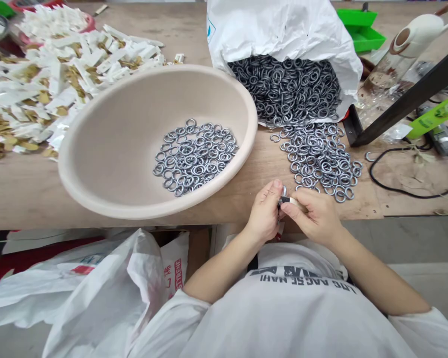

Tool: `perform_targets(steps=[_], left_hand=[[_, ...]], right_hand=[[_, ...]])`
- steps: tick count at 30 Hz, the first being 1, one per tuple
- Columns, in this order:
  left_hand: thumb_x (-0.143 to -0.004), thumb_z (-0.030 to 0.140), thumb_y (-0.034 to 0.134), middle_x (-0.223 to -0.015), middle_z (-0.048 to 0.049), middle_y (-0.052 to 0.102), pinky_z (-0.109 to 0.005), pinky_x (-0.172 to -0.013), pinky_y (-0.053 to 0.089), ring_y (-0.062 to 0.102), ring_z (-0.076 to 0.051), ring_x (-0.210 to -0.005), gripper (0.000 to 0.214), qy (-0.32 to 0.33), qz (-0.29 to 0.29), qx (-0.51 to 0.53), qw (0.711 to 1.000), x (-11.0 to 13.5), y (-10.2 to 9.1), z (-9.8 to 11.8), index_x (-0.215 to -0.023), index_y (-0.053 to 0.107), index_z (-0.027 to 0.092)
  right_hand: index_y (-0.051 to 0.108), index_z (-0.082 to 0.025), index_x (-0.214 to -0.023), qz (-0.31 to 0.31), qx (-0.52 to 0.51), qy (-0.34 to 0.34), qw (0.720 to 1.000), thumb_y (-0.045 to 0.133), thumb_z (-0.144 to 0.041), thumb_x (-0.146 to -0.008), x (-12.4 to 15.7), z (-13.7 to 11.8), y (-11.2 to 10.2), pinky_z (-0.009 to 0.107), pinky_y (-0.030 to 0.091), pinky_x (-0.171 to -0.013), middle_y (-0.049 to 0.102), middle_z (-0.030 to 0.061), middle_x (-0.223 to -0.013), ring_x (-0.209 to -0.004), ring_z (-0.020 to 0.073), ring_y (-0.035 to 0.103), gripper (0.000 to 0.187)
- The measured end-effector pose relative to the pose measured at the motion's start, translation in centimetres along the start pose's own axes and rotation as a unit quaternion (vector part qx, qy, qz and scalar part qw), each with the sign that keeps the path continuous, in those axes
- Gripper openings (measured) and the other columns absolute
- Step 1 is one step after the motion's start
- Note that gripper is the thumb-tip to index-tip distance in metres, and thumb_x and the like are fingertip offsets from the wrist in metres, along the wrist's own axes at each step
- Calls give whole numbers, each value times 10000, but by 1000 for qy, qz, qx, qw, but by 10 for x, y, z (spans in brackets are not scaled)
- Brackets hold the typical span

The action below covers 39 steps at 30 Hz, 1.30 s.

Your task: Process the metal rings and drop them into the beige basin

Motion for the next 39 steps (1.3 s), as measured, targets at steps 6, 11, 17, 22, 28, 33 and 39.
perform_targets(steps=[6,11,17,22,28,33,39], left_hand=[[-853,504,716,-591,56,429,-167,-406,196,347,-32,-427,472,-15,-59,7,998,9,-1,7,-677,432,171],[-833,388,680,-644,37,539,-164,-375,191,380,-38,-405,345,-61,-25,85,994,3,-20,17,-702,437,181],[-797,324,631,-766,3,643,-150,-363,196,429,-56,-446,183,-83,11,133,988,-6,-31,25,-903,564,191],[-807,502,727,-735,25,580,-144,-356,186,422,-39,-461,366,-48,27,53,997,-4,-17,11,-910,597,176],[-762,566,782,-672,53,497,-152,-379,214,340,-20,-458,451,15,34,4,999,0,-10,6,-781,577,165],[-766,586,772,-608,65,436,-161,-388,231,313,-28,-442,463,9,-6,-5,1000,0,-7,4,-771,573,168],[-817,635,696,-600,62,439,-162,-373,156,319,-27,-404,483,-43,-38,-17,998,-2,-3,-6,-809,549,175]], right_hand=[[657,-209,-856,59,162,128,977,465,-553,-1004,-32,44,-17,298,341,-624,676,47,-824,-728,195,603,421],[698,-182,-1069,-41,364,147,919,599,-446,-939,-62,53,-4,327,357,-623,706,138,-1069,-798,271,664,310],[718,-202,-895,22,153,152,976,598,-414,-936,-61,60,-12,324,406,-658,703,81,-896,-776,228,627,247],[704,-226,-969,96,-232,157,955,662,-461,-914,-24,36,9,311,470,-655,658,8,-776,-667,165,580,245],[655,-234,-875,124,-244,109,956,810,-387,-790,-12,13,14,318,502,-777,622,11,-884,-817,170,591,234],[703,-252,-1017,39,-297,97,949,798,-449,-794,-24,17,13,322,519,-794,621,22,-950,-867,179,610,312],[679,-232,-907,32,-386,131,913,801,-481,-790,-29,30,23,282,489,-652,624,-10,-810,-686,141,580,301]])
Point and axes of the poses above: each hand's wrist, its own x-axis away from the middle knuckle, its own y-axis out of the palm, z = x × y, the point moved 6 cm from there along -x, towards the middle knuckle
